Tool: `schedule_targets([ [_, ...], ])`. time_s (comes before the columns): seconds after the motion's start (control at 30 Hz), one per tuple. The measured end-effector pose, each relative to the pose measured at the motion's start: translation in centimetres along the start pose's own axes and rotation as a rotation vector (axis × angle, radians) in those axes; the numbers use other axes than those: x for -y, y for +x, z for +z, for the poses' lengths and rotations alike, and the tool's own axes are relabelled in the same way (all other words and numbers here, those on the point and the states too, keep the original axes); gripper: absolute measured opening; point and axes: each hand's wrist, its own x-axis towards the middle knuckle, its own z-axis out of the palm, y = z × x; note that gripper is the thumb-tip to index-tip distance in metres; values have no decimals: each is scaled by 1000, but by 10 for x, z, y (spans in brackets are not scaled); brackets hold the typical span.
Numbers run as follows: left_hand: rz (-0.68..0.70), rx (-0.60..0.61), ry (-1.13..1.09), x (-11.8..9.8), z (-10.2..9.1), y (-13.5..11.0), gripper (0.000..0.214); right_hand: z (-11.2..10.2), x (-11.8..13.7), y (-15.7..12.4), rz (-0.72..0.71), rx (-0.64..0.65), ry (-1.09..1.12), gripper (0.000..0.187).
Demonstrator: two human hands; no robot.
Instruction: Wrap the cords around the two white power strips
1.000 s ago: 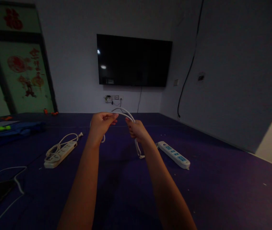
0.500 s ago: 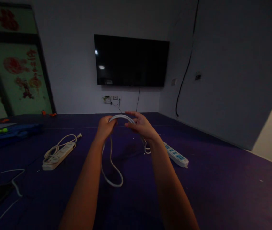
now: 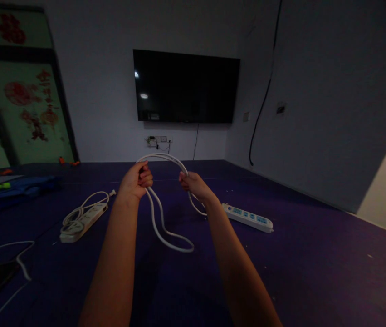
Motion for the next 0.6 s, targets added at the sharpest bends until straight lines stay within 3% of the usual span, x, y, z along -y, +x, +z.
schedule_targets([
  [0.1,-18,92,-178,1,6,-4,35,10,-7,4,2,-19,10,39],
  [0.33,216,172,-442,11,12,-5,43,26,-11,1,71,-10,-2,37],
  [0.5,269,187,-438,28,21,2,38,44,-8,7,82,-275,294,38],
  [0.6,234,191,-370,45,32,8,31,43,0,8,29,-385,462,37],
])
